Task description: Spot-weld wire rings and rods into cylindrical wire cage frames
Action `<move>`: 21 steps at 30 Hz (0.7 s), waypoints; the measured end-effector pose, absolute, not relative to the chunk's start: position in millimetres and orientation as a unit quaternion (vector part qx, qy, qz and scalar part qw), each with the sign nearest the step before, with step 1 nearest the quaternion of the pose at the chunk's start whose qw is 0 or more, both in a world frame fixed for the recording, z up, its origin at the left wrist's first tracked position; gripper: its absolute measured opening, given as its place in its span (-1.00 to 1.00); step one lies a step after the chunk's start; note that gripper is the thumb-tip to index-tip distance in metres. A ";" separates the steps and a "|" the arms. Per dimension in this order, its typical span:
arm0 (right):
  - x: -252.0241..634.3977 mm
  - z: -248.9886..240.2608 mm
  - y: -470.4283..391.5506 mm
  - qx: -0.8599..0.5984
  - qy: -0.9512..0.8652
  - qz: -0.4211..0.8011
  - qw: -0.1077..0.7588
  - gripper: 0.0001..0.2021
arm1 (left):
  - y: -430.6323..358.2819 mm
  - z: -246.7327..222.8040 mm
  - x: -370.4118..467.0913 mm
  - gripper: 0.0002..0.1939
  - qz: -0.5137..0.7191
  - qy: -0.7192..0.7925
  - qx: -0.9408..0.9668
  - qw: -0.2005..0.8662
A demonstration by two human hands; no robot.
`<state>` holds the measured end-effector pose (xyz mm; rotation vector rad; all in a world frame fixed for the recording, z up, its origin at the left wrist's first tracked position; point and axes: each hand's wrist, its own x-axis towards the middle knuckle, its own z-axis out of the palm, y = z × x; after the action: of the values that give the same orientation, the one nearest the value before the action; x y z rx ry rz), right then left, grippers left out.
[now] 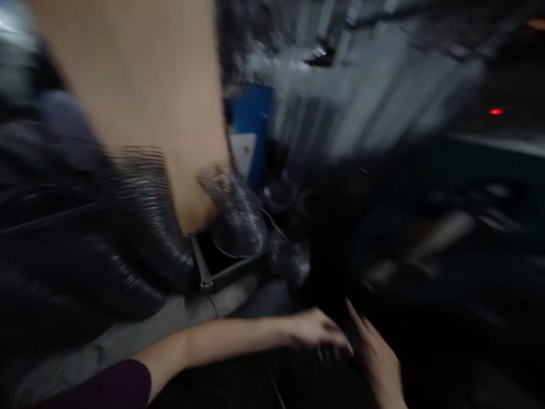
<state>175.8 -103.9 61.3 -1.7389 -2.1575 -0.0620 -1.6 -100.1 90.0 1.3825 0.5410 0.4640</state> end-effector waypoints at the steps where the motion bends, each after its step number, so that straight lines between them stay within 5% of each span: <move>1: 183.8 54.5 -116.3 -0.650 -0.741 -0.021 0.168 -0.41 | -92.1 79.6 7.3 -0.73 0.178 0.235 0.608 0.737; 5: 213.2 40.5 -138.6 -0.730 -0.666 0.037 0.151 -0.40 | -64.5 37.8 55.3 -0.77 0.146 0.284 0.536 0.781; 9: 214.9 35.4 -169.2 -0.775 -0.541 0.131 0.298 -0.52 | -50.5 26.4 81.2 -0.67 0.104 0.278 0.508 0.809; 15: 171.7 19.1 -215.3 -0.659 -0.377 0.518 0.393 -0.57 | -46.0 27.7 87.0 -0.75 0.074 0.266 0.526 0.805; 21: 184.3 31.5 -203.3 -0.600 -0.191 0.624 0.462 -0.48 | -39.2 2.4 74.5 -0.64 0.070 0.237 0.538 0.806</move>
<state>184.3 -203.3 31.5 -1.4766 -0.4701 1.5350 74.5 -39.2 2.4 1.1516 0.5083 0.1507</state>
